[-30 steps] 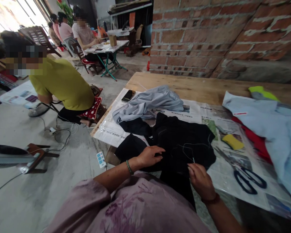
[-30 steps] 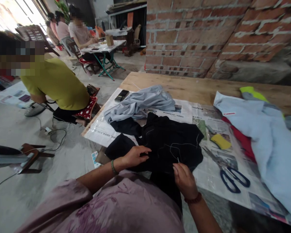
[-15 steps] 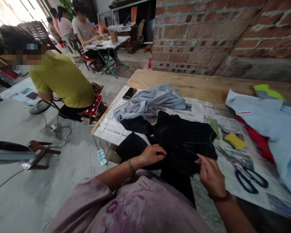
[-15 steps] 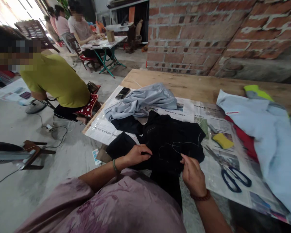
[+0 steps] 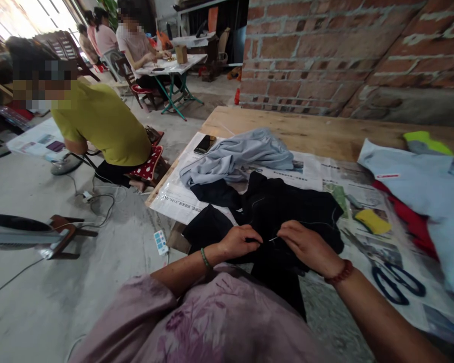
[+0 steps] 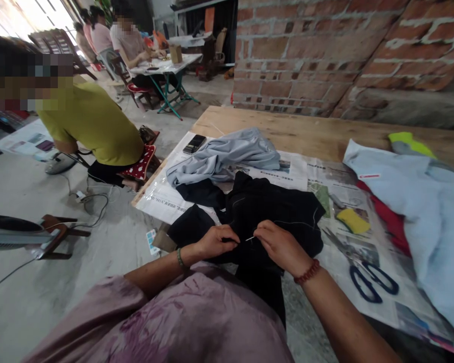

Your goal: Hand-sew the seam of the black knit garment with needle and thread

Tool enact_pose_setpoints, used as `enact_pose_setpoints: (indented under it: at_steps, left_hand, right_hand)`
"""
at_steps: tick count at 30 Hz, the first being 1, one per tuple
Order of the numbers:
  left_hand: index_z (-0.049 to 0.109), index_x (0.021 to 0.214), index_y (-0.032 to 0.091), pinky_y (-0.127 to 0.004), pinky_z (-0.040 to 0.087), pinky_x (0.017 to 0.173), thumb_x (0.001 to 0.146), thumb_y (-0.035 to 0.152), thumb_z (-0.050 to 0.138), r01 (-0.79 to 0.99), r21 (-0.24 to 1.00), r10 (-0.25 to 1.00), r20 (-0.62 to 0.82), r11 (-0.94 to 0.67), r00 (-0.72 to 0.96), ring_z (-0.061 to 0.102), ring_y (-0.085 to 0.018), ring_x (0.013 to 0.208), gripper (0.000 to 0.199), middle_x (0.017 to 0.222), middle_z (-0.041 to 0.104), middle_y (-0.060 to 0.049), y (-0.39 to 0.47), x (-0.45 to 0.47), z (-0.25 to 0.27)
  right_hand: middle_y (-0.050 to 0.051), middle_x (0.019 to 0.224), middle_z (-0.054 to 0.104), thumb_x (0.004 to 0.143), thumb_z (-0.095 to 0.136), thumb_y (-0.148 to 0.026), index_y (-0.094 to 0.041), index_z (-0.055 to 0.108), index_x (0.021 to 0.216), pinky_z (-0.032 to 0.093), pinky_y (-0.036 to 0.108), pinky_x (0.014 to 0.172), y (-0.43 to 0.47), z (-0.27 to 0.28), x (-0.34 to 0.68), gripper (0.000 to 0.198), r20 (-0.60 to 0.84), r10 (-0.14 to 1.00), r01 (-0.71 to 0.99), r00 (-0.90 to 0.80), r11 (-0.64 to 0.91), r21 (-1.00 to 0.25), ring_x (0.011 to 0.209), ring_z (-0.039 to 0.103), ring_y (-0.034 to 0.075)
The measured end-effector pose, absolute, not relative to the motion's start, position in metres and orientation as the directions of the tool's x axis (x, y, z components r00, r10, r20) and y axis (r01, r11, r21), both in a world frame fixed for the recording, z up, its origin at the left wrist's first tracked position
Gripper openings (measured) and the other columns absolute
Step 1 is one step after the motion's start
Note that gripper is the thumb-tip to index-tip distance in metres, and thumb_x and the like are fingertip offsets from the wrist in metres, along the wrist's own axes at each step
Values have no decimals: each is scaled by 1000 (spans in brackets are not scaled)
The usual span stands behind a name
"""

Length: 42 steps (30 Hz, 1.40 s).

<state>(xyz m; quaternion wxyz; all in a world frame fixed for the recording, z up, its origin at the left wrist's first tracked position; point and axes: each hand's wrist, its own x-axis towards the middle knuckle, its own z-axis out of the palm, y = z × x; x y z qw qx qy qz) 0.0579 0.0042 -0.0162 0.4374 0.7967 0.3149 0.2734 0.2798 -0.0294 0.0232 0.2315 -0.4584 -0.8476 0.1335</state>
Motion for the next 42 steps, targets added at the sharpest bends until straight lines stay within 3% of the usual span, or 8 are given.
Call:
enact_pose_setpoints:
  at_steps: [6, 12, 18, 27, 37, 42]
  left_hand:
    - [69, 86, 17, -21, 48, 74, 76, 12, 57, 250, 835, 708, 216, -491, 673, 59, -11, 77, 17, 82, 62, -3, 2, 55, -17]
    - [69, 86, 17, -23, 46, 74, 83, 19, 52, 278, 717, 656, 319, -640, 684, 59, -12, 79, 18, 87, 64, -6, -2, 50, -15]
    - [69, 88, 20, -27, 42, 80, 86, 20, 48, 357, 637, 636, 277, -683, 720, 60, -13, 82, 21, 90, 65, -5, -3, 50, -11]
    - [64, 91, 17, -26, 43, 80, 83, 18, 50, 296, 660, 627, 342, -691, 700, 59, -14, 85, 16, 89, 65, -5, -2, 51, -16]
    - [62, 101, 16, -24, 47, 76, 76, 12, 53, 284, 756, 669, 260, -589, 696, 57, -13, 81, 27, 87, 62, -5, -2, 53, -17]
    - [65, 95, 14, -24, 49, 74, 75, 22, 59, 205, 798, 636, 266, -567, 725, 57, -14, 81, 23, 88, 60, -7, -1, 53, -15]
  right_hand:
    - [4, 84, 58, 87, 35, -12, -19, 60, 92, 46, 22, 66, -22, 18, 283, 27, 239, 795, 663, -558, 600, -448, 76, 56, 12]
    - [4, 80, 56, 83, 34, -6, -19, 61, 92, 43, 22, 63, -26, 20, 281, 31, 197, 760, 667, -620, 642, -377, 72, 53, 12]
    - [3, 75, 54, 80, 33, -4, -18, 62, 84, 38, 21, 59, -26, 25, 280, 32, 164, 741, 672, -652, 664, -327, 67, 48, 11]
    - [3, 73, 52, 81, 33, -4, -18, 62, 83, 39, 20, 60, -29, 22, 276, 32, 172, 733, 638, -658, 664, -390, 67, 49, 11]
    - [4, 80, 56, 86, 36, -10, -19, 61, 93, 44, 20, 63, -31, 11, 276, 28, 195, 753, 582, -629, 621, -525, 72, 55, 10]
    - [4, 80, 57, 86, 36, -11, -19, 62, 93, 45, 21, 64, -31, 9, 278, 28, 186, 768, 586, -613, 600, -545, 72, 55, 11]
